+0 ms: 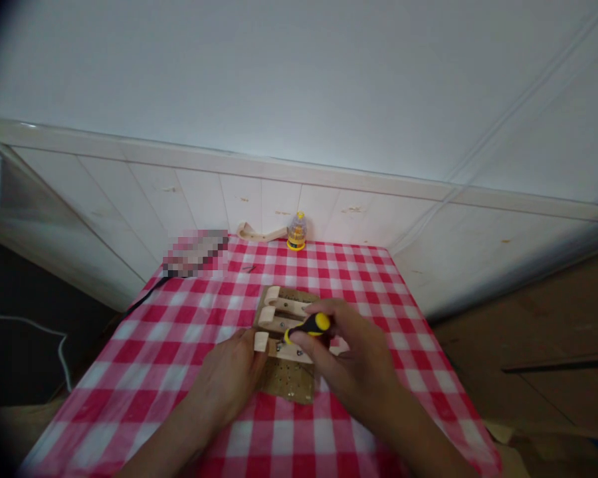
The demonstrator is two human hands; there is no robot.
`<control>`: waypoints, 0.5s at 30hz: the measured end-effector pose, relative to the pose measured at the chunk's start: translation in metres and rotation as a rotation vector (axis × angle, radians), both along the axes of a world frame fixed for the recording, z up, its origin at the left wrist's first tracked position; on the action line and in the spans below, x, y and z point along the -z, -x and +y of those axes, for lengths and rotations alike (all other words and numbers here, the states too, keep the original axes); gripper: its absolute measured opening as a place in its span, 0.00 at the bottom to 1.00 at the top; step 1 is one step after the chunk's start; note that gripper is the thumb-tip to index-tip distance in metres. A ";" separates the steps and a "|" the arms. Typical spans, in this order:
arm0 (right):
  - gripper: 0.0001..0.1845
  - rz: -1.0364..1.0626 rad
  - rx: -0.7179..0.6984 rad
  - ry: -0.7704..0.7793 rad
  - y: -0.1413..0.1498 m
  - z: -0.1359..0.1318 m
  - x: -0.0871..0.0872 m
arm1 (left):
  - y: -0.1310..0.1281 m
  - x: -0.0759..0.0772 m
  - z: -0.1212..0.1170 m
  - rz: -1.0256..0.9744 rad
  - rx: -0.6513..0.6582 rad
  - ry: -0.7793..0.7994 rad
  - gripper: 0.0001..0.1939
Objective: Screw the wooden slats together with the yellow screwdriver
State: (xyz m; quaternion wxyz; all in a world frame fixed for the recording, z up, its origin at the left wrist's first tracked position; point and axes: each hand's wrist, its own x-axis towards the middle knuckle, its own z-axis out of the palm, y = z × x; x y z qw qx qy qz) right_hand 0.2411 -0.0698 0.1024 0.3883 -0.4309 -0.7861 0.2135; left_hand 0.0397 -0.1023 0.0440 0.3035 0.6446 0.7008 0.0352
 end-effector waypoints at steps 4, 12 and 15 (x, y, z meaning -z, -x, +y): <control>0.13 0.331 0.143 0.013 -0.018 0.004 -0.007 | 0.002 0.002 -0.003 -0.087 -0.022 -0.056 0.20; 0.26 0.867 0.273 0.314 -0.067 0.047 0.010 | 0.008 -0.001 -0.017 -0.168 -0.168 -0.071 0.17; 0.29 0.970 0.304 0.509 -0.079 0.072 0.031 | 0.009 0.004 -0.030 -0.150 -0.180 -0.079 0.15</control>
